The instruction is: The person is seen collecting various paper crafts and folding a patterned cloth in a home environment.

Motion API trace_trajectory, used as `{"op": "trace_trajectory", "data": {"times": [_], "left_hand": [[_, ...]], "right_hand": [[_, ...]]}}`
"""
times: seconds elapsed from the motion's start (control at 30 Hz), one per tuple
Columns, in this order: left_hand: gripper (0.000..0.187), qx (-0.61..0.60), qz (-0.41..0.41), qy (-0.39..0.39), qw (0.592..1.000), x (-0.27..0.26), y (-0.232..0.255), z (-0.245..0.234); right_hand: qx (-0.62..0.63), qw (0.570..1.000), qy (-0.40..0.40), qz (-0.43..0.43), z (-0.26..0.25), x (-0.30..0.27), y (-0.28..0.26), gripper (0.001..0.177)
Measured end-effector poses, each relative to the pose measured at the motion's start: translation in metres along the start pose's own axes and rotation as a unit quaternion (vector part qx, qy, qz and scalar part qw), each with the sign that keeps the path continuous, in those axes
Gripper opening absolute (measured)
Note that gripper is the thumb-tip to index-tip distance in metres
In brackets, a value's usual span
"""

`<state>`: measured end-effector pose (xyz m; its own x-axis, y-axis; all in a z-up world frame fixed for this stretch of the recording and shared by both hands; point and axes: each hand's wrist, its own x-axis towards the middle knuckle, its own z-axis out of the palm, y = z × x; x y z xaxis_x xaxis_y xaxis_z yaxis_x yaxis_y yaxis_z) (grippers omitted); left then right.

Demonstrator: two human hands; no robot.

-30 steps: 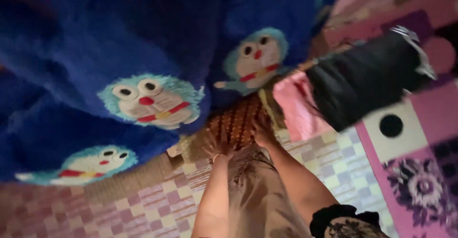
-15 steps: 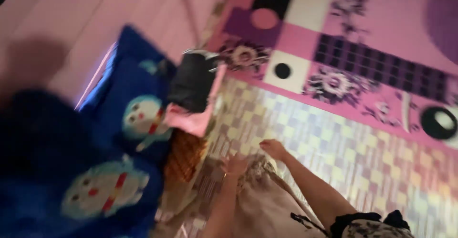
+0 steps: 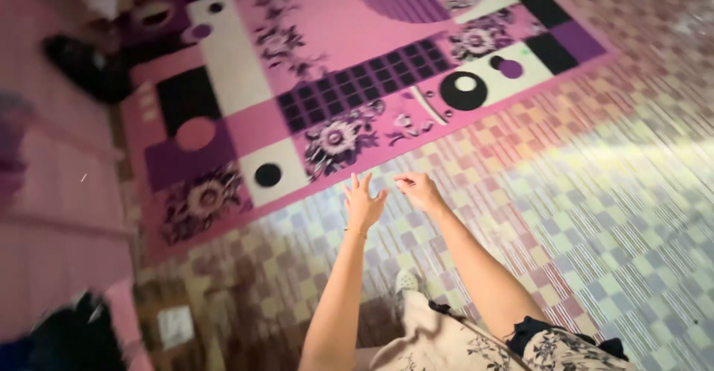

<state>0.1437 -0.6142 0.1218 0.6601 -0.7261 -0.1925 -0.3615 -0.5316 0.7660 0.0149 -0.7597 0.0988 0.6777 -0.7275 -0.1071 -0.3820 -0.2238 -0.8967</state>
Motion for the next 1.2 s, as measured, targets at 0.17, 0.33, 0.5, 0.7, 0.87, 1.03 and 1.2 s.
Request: {"op": "trace_trajectory", "data": {"times": [0.17, 0.33, 0.5, 0.7, 0.87, 1.03, 1.2], "left_hand": [[0.088, -0.002, 0.039, -0.018, 0.999, 0.064, 0.091, 0.071], [0.095, 0.022, 0.053, -0.070, 0.996, 0.123, 0.137, 0.114], [0.093, 0.026, 0.069, -0.104, 0.992, 0.213, 0.173, 0.155], [0.089, 0.035, 0.093, -0.145, 0.984, 0.344, 0.230, 0.187], [0.086, 0.057, 0.116, -0.161, 0.978, 0.440, 0.302, 0.186], [0.090, 0.046, 0.160, -0.184, 0.969, 0.522, 0.356, 0.239], [0.092, 0.059, 0.179, -0.240, 0.952, 0.593, 0.421, 0.301]], "right_hand": [[0.005, 0.996, 0.084, 0.019, -0.099, 0.043, 0.029, 0.026], [0.051, 0.988, 0.144, 0.020, -0.172, 0.066, 0.045, 0.027], [0.046, 0.977, 0.202, 0.039, -0.232, 0.117, 0.041, 0.023], [0.094, 0.966, 0.233, 0.058, -0.298, 0.234, 0.076, 0.023], [0.070, 0.954, 0.274, 0.095, -0.355, 0.307, 0.072, 0.024], [0.088, 0.936, 0.323, 0.107, -0.409, 0.373, 0.091, 0.027], [0.081, 0.931, 0.341, 0.101, -0.475, 0.438, 0.102, 0.028]]}}
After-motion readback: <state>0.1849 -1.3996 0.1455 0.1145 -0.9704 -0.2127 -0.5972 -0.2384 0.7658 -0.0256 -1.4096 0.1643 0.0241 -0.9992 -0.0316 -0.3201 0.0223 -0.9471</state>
